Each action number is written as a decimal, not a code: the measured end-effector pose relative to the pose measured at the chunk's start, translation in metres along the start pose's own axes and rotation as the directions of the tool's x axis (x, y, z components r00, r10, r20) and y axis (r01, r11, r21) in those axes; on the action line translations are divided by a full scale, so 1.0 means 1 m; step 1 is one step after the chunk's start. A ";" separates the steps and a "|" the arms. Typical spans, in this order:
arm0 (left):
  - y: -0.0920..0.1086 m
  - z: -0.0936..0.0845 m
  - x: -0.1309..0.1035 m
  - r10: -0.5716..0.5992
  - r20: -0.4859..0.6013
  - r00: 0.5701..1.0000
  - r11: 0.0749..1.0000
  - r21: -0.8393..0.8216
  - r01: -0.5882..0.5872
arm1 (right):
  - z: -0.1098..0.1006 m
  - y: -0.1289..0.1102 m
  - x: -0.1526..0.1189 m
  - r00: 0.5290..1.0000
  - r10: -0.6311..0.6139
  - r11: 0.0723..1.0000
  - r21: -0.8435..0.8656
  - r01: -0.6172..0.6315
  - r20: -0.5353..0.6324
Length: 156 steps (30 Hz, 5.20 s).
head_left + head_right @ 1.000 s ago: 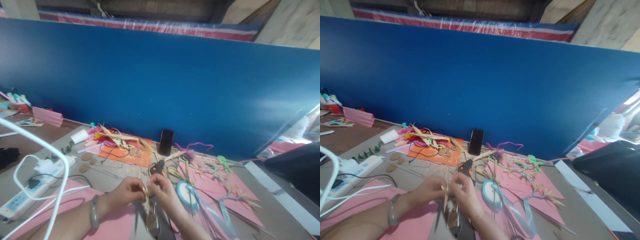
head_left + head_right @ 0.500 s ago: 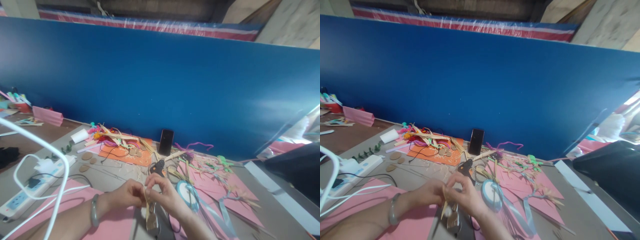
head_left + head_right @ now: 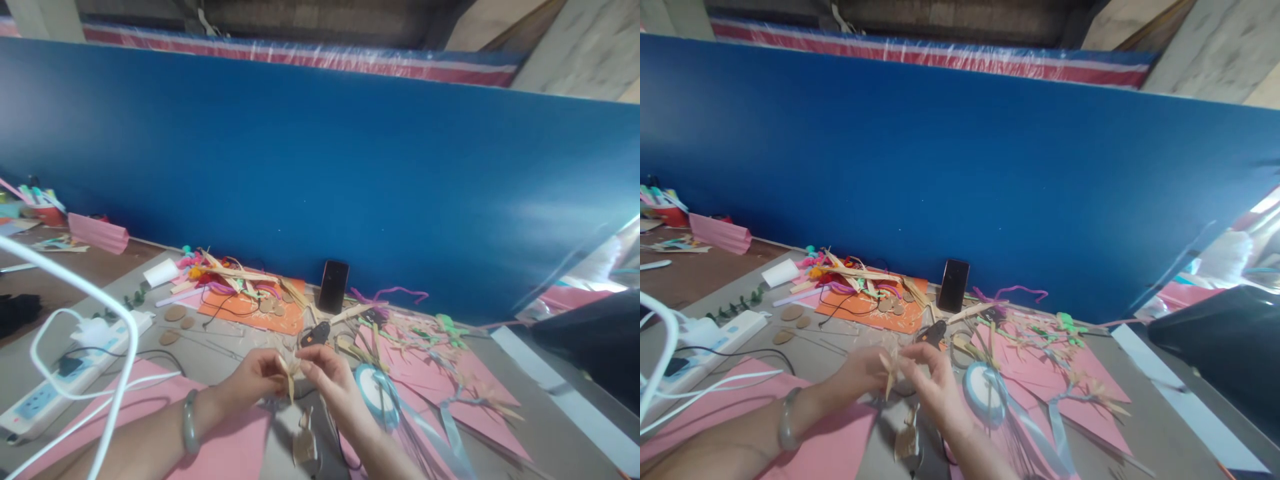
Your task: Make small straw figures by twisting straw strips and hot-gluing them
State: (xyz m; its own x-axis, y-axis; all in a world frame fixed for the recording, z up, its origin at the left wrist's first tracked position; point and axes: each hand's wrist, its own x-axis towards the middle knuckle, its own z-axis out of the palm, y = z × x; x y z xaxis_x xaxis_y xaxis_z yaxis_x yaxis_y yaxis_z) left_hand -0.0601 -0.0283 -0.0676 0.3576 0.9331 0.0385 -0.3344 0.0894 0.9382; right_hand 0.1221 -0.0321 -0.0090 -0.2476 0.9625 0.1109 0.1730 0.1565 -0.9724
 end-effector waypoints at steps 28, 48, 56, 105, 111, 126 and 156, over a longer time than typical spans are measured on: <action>0.014 0.010 -0.004 -0.022 -0.072 0.997 1.000 -0.018 0.021 | 0.013 -0.004 -0.003 0.982 -0.150 0.979 -0.153 0.132 -0.111; 0.015 0.008 -0.003 -0.118 -0.132 0.984 0.986 -0.130 0.101 | 0.029 0.012 -0.004 0.999 0.049 0.999 0.023 -0.049 0.023; 0.011 0.004 0.000 -0.106 -0.148 0.983 0.993 -0.063 0.098 | 0.027 0.010 -0.005 0.999 0.033 0.998 -0.047 -0.034 -0.037; 0.007 -0.003 0.000 0.202 -0.158 0.967 0.963 0.212 -0.166 | 0.029 0.016 -0.004 0.985 -0.103 0.978 -0.193 0.075 -0.138; 0.020 0.009 -0.009 0.282 -0.163 0.945 0.906 0.369 -0.207 | 0.035 0.018 -0.007 0.982 -0.138 0.961 -0.256 0.102 -0.128; 0.028 0.013 -0.009 0.243 -0.109 0.964 0.940 0.272 -0.206 | 0.037 0.016 -0.008 0.997 -0.014 0.991 -0.135 0.003 -0.079; 0.021 0.006 -0.007 0.255 -0.124 0.959 0.941 0.258 -0.217 | 0.032 0.006 -0.007 0.998 -0.004 0.998 -0.066 0.008 0.068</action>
State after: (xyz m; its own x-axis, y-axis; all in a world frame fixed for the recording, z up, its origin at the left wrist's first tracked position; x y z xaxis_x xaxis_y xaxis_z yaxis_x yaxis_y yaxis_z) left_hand -0.0645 -0.0347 -0.0460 0.1492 0.9608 0.2338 -0.1680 -0.2084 0.9635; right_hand 0.0948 -0.0446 -0.0222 -0.3129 0.9445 0.1002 0.2332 0.1787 -0.9559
